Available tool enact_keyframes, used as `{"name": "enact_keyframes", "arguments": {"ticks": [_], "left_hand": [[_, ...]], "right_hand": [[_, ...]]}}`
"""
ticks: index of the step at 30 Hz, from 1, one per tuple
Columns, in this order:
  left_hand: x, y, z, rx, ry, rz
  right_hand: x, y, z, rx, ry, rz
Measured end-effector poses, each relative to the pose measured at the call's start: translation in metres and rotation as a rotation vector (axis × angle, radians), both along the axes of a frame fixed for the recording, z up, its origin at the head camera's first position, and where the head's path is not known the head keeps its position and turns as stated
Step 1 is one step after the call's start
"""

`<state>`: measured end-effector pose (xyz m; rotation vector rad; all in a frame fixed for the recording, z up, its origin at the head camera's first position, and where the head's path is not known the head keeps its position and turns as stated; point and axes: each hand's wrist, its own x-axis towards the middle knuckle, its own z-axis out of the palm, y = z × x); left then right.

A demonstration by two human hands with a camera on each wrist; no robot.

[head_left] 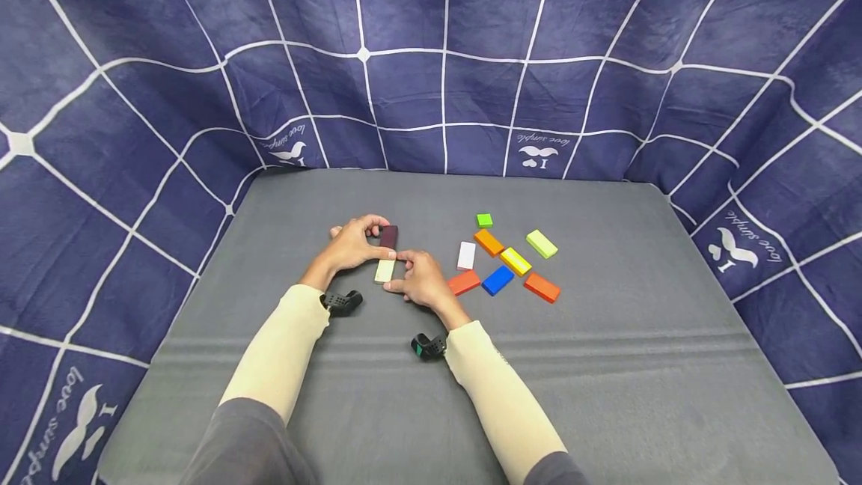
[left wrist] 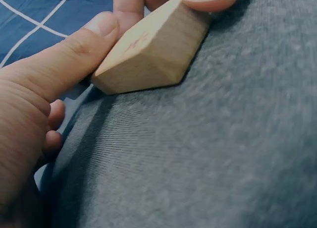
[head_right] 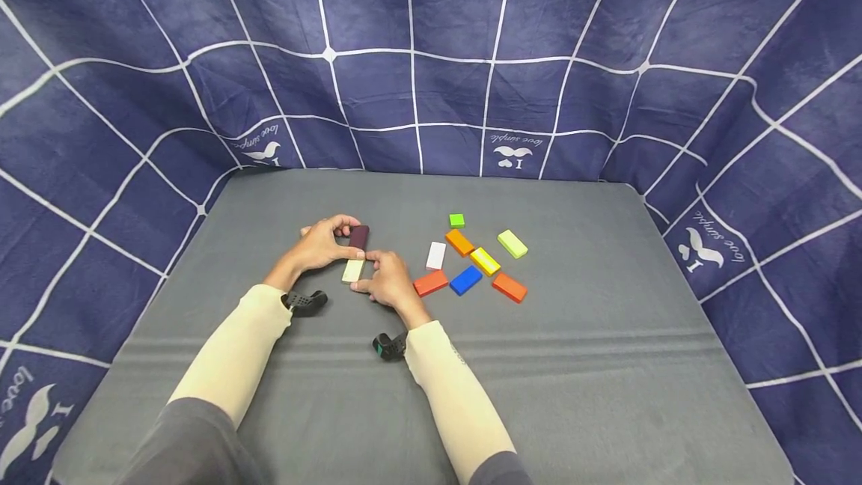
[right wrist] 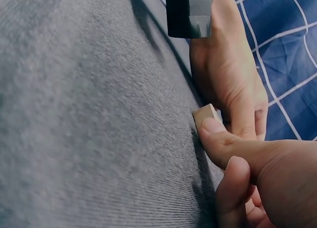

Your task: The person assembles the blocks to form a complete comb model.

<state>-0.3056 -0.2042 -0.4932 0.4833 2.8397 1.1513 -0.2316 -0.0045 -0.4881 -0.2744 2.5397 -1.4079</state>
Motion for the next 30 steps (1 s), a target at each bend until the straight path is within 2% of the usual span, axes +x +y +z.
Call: {"name": "enact_keyframes", "arguments": {"ticks": [9, 18, 25, 30], "left_hand": [[0.000, -0.001, 0.004, -0.053, -0.039, -0.033], [0.006, -0.002, 0.003, -0.018, -0.060, -0.040], [0.006, -0.003, -0.002, -0.015, -0.007, -0.040], [0.007, -0.006, -0.006, 0.059, 0.046, -0.026]], "right_hand": [[0.005, -0.001, -0.001, 0.010, 0.006, -0.042], [0.011, -0.004, -0.001, 0.037, 0.026, -0.054], [0.012, -0.004, -0.001, 0.050, 0.045, -0.063], [0.010, -0.004, -0.003, 0.089, 0.070, -0.058]]}}
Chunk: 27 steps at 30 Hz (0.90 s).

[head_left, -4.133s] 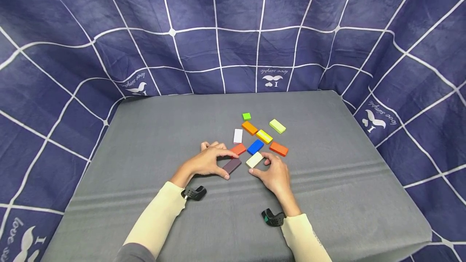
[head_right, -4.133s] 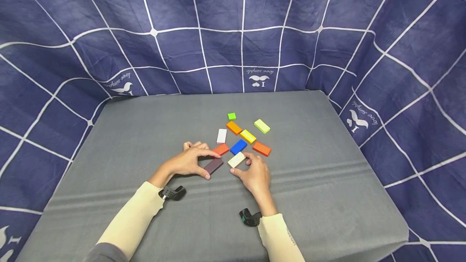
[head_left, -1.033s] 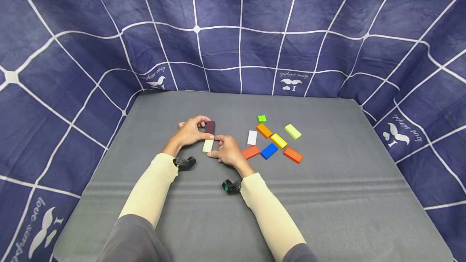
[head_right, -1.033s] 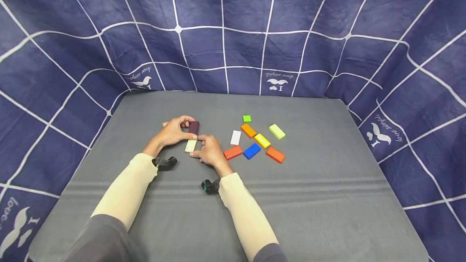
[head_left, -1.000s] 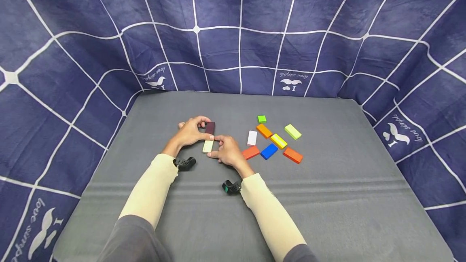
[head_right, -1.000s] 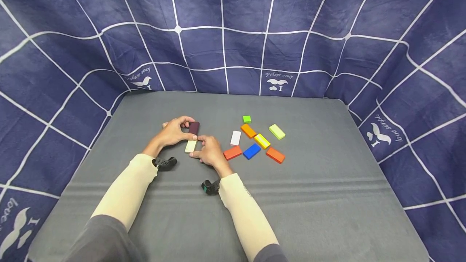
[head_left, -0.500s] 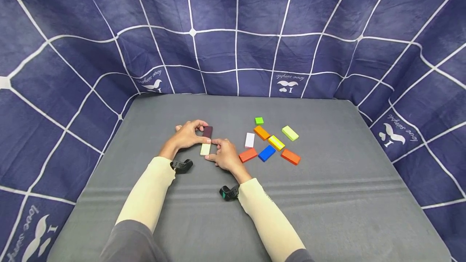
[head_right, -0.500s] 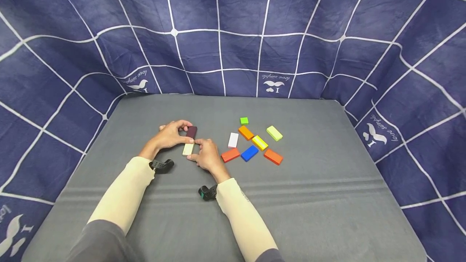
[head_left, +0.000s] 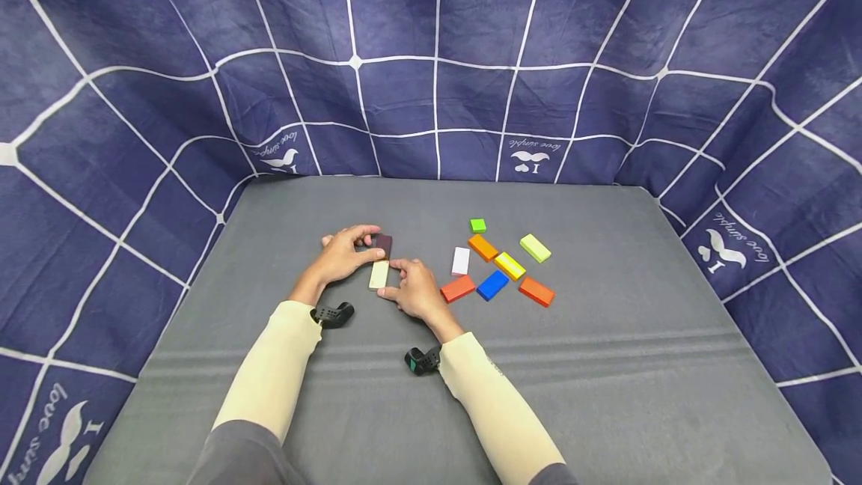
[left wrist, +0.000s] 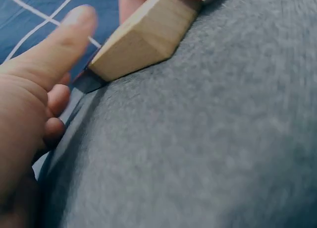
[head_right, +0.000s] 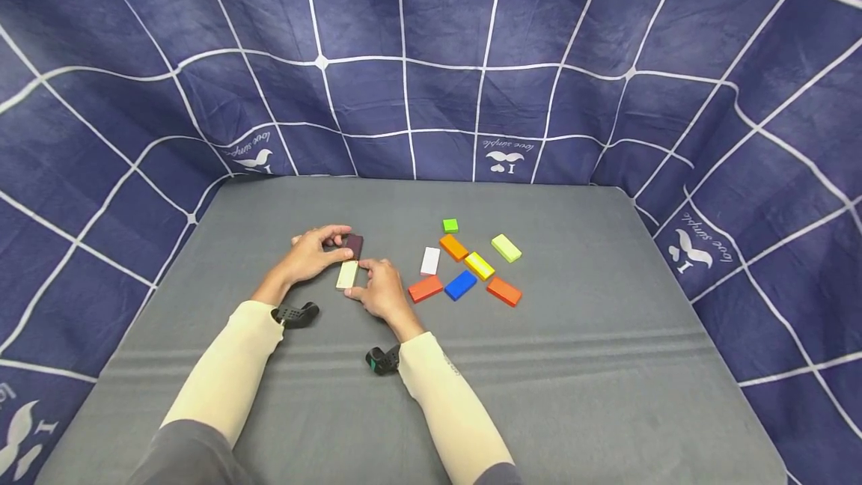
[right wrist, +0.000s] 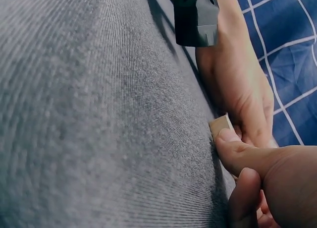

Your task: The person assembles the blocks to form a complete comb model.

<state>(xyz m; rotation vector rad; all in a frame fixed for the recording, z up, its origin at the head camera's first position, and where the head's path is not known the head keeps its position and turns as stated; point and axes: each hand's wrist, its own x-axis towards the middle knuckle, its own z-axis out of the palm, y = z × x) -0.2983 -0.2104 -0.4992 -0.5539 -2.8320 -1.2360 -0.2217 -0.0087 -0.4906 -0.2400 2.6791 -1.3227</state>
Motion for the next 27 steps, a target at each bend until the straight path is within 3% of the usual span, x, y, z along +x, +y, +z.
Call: {"name": "enact_keyframes", "arguments": {"ticks": [5, 12, 18, 23, 27], "left_hand": [[0.006, -0.004, -0.004, 0.091, 0.054, 0.032], [0.022, -0.006, -0.010, 0.141, 0.105, 0.055], [0.034, -0.004, -0.011, 0.128, 0.159, 0.006], [0.037, -0.005, -0.013, 0.097, 0.204, -0.021], [0.040, -0.007, -0.014, 0.042, 0.215, -0.041]], "right_hand": [[-0.001, -0.002, 0.000, 0.055, 0.048, -0.004], [0.000, -0.004, -0.001, 0.081, 0.073, -0.019], [0.003, -0.003, -0.001, 0.101, 0.097, -0.031], [0.006, 0.000, -0.001, 0.084, 0.103, -0.024], [0.010, 0.003, -0.002, 0.049, 0.114, 0.035]]}}
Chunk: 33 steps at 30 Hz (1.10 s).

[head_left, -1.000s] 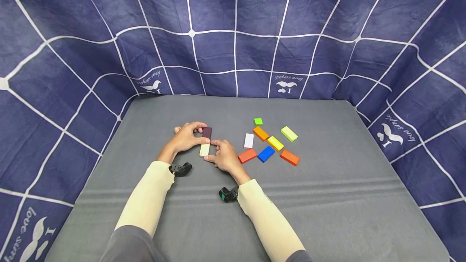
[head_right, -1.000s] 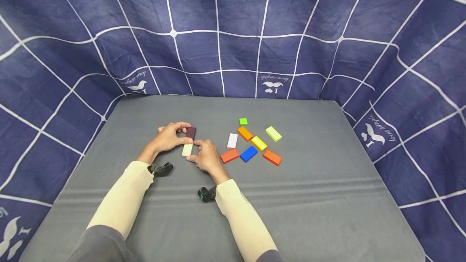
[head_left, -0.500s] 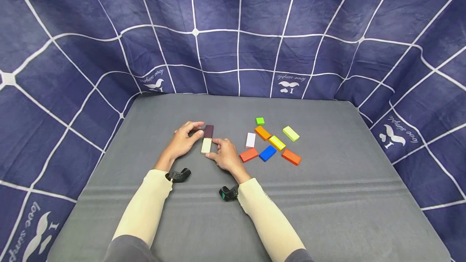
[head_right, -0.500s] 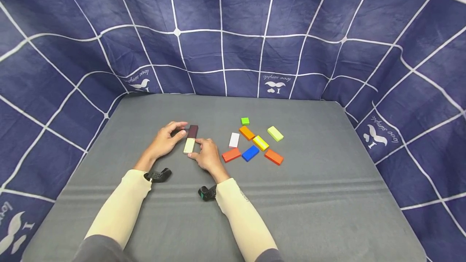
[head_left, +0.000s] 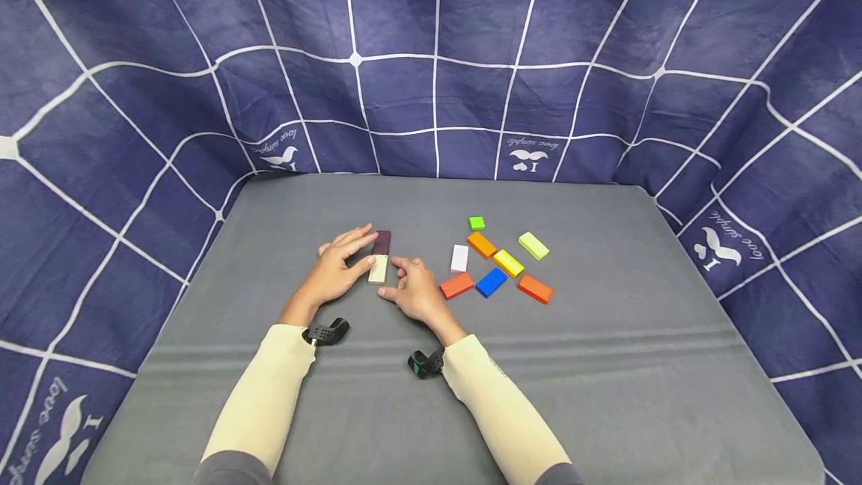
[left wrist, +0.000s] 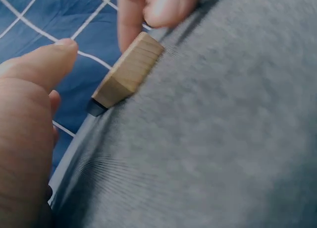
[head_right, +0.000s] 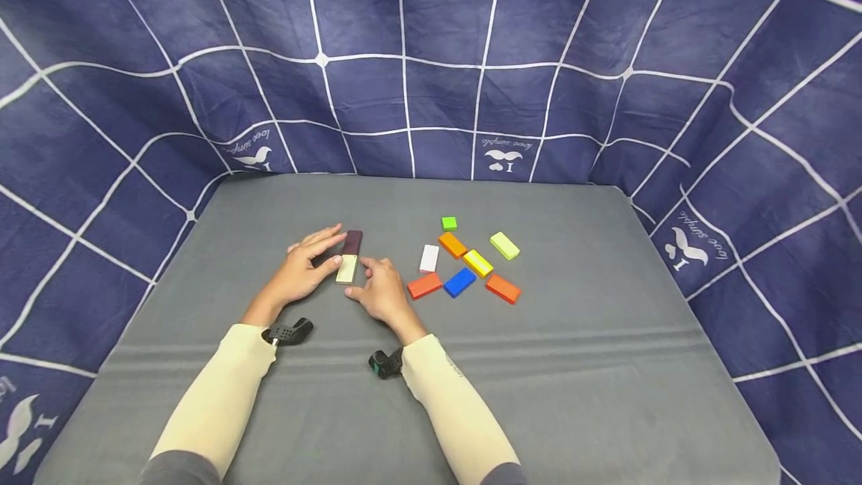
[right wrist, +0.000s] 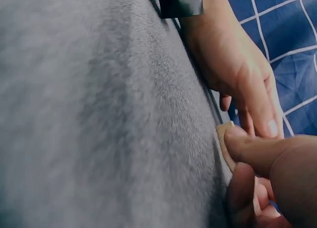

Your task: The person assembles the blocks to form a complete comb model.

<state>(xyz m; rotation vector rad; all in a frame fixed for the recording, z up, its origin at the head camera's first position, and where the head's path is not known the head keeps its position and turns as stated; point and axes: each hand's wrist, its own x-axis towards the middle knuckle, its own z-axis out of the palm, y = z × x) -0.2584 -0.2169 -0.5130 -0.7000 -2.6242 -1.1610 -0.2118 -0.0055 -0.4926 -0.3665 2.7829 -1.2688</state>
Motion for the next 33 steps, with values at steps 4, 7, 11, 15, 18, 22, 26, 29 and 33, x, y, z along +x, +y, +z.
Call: {"name": "enact_keyframes", "arguments": {"ticks": [4, 7, 11, 15, 18, 22, 26, 29, 33], "left_hand": [[0.005, -0.002, -0.001, -0.067, -0.012, -0.018], [0.007, -0.004, -0.002, -0.098, -0.009, -0.026], [0.008, -0.004, -0.002, -0.117, 0.006, -0.040], [0.007, -0.004, -0.002, -0.130, 0.008, -0.044], [0.007, -0.005, -0.003, -0.142, 0.003, -0.045], [0.005, -0.004, -0.003, -0.160, -0.007, -0.057], [0.004, -0.003, -0.002, -0.178, -0.009, -0.066], [0.004, -0.001, 0.000, -0.183, -0.010, -0.074], [0.002, 0.003, 0.003, -0.189, -0.016, -0.087]], "right_hand": [[0.007, 0.006, 0.000, -0.020, -0.003, 0.082], [0.014, 0.013, 0.003, -0.031, -0.003, 0.118], [0.023, 0.027, 0.010, -0.059, 0.024, 0.143], [0.032, 0.048, 0.018, -0.067, 0.097, 0.140], [0.037, 0.067, 0.022, -0.057, 0.156, 0.098], [0.042, 0.091, 0.024, -0.075, 0.199, -0.008], [0.045, 0.113, 0.023, -0.091, 0.219, -0.127], [0.047, 0.125, 0.021, -0.074, 0.226, -0.219], [0.050, 0.139, 0.015, -0.047, 0.209, -0.329]]}}
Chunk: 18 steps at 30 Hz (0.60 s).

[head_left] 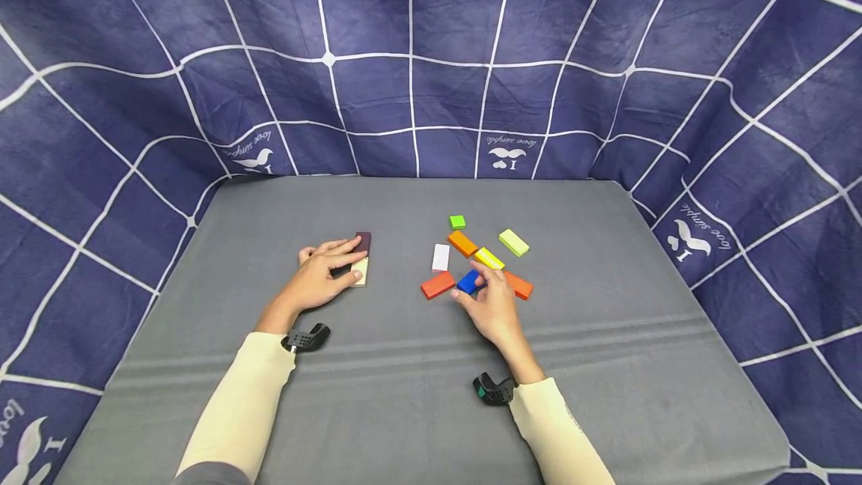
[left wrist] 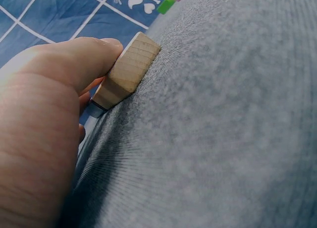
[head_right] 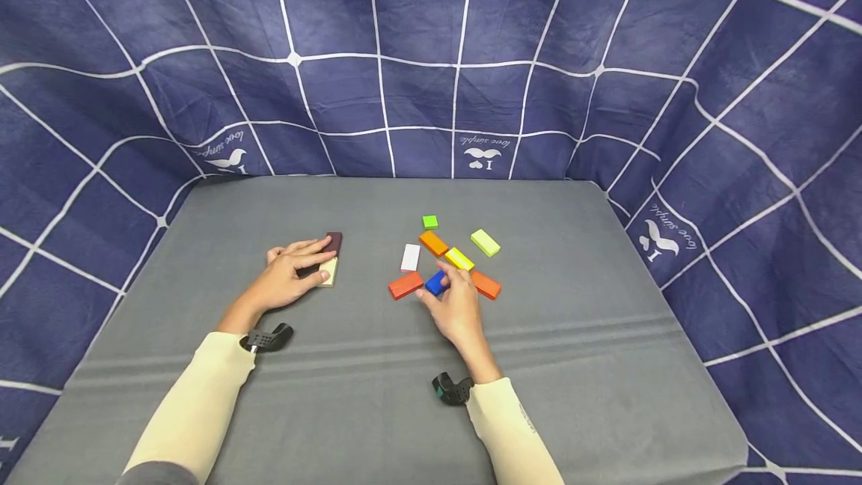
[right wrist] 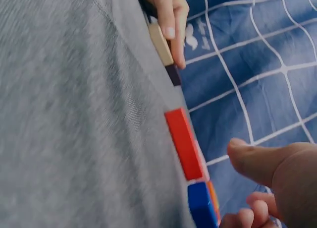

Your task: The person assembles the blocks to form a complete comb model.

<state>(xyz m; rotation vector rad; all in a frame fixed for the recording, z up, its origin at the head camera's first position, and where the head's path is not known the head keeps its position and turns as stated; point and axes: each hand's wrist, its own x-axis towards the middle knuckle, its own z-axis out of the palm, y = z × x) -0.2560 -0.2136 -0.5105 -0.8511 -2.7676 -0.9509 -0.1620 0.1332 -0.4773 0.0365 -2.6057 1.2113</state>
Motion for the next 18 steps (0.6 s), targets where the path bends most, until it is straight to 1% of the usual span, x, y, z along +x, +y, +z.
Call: {"name": "enact_keyframes", "arguments": {"ticks": [3, 5, 11, 18], "left_hand": [[0.000, 0.000, 0.000, -0.002, 0.001, 0.002], [0.000, 0.000, 0.000, -0.005, 0.006, 0.004], [0.000, 0.002, -0.002, -0.008, 0.012, 0.004], [-0.001, 0.003, -0.002, -0.004, 0.005, 0.012]], "right_hand": [[0.001, 0.005, -0.004, 0.003, -0.028, -0.053], [0.002, 0.007, -0.006, 0.005, -0.041, -0.073], [0.002, 0.011, -0.014, 0.010, -0.065, -0.107], [-0.002, 0.014, -0.019, 0.008, -0.050, -0.141]]}}
